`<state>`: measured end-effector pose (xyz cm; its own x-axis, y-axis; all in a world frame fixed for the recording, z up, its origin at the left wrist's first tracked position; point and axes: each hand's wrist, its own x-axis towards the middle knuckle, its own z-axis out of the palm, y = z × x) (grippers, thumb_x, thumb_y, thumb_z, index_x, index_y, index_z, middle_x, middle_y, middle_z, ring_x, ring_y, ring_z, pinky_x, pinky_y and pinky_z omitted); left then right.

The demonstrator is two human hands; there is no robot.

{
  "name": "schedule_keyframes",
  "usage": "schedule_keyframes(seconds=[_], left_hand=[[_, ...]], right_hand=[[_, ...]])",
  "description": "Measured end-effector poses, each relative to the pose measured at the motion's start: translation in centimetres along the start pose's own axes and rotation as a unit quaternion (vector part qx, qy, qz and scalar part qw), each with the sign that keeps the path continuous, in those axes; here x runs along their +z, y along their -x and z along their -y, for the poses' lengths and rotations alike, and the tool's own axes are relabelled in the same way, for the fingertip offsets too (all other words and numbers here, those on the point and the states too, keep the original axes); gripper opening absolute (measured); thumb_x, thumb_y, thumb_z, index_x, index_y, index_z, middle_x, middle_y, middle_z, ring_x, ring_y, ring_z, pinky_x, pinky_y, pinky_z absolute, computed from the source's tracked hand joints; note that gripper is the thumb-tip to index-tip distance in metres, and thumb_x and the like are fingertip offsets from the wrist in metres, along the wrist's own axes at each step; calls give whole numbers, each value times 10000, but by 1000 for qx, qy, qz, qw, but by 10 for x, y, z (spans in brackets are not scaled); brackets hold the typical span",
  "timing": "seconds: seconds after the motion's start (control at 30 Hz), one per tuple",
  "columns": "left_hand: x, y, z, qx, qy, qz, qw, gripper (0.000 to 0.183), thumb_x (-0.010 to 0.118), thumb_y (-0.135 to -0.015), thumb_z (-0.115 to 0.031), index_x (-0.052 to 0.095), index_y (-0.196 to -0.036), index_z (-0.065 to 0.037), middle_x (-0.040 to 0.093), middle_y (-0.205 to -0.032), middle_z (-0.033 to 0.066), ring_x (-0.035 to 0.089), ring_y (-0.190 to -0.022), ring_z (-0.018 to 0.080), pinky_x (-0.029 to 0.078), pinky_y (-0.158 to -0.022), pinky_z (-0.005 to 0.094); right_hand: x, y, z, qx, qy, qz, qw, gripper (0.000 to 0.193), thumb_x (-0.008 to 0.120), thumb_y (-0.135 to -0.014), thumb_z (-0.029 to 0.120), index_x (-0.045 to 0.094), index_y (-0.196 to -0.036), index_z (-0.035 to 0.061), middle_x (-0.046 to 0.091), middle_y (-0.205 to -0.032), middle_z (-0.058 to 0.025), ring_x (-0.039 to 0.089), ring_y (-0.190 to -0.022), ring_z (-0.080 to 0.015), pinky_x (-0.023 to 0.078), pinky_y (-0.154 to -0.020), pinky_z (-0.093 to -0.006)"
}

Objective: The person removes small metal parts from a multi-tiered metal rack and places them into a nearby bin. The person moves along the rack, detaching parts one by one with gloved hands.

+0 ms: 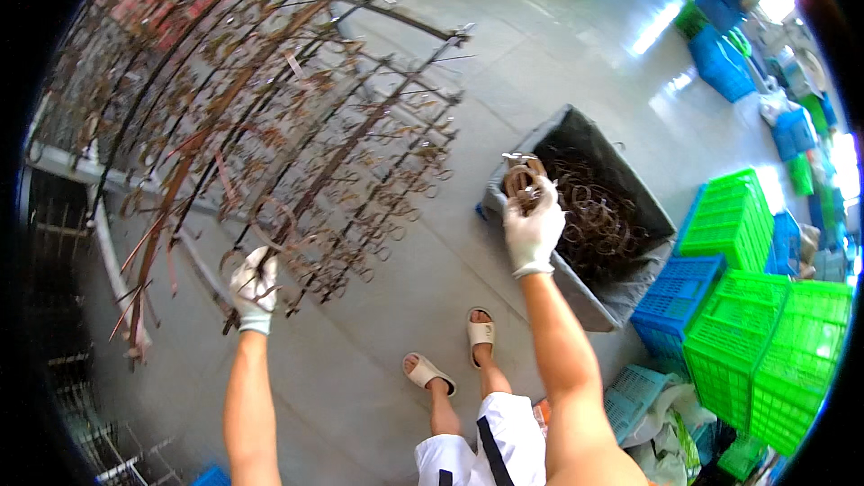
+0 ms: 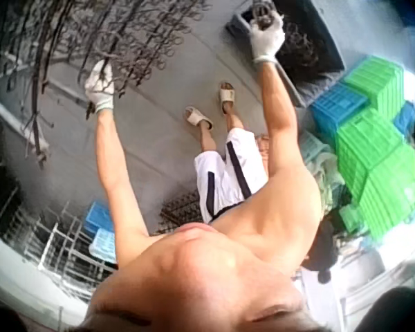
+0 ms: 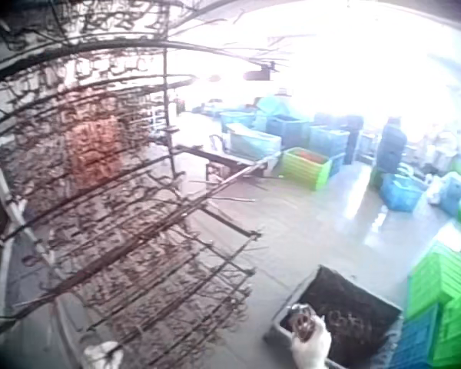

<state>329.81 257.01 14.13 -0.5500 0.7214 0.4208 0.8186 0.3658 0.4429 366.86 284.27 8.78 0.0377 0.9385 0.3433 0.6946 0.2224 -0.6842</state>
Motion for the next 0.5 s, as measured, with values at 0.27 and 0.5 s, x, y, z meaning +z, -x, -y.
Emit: schedule_keyframes(seconds=[0.27,0.5], left_hand=[[-5,-5,-8,-2,2,21,1000,187,713,-836,-212,718,-1001,-123,710,-846,107,687,-749,285,538,-680,381],[7,3,29,66,-31,13,997,190,740,-814,-268,700,-954,-145,699,-808,91,676,-737,306,548,-674,394]], right_hand=[[-14,-6,-21,-102,236,140,956,623,707,-756,205,492,-1325,71,550,-1227,-240,529,-1150,-403,426,-974,-497],[39,119,249,-233,-226,227,918,602,726,-711,114,514,-1261,-6,611,-1088,-182,563,-1038,-363,426,-972,-473]])
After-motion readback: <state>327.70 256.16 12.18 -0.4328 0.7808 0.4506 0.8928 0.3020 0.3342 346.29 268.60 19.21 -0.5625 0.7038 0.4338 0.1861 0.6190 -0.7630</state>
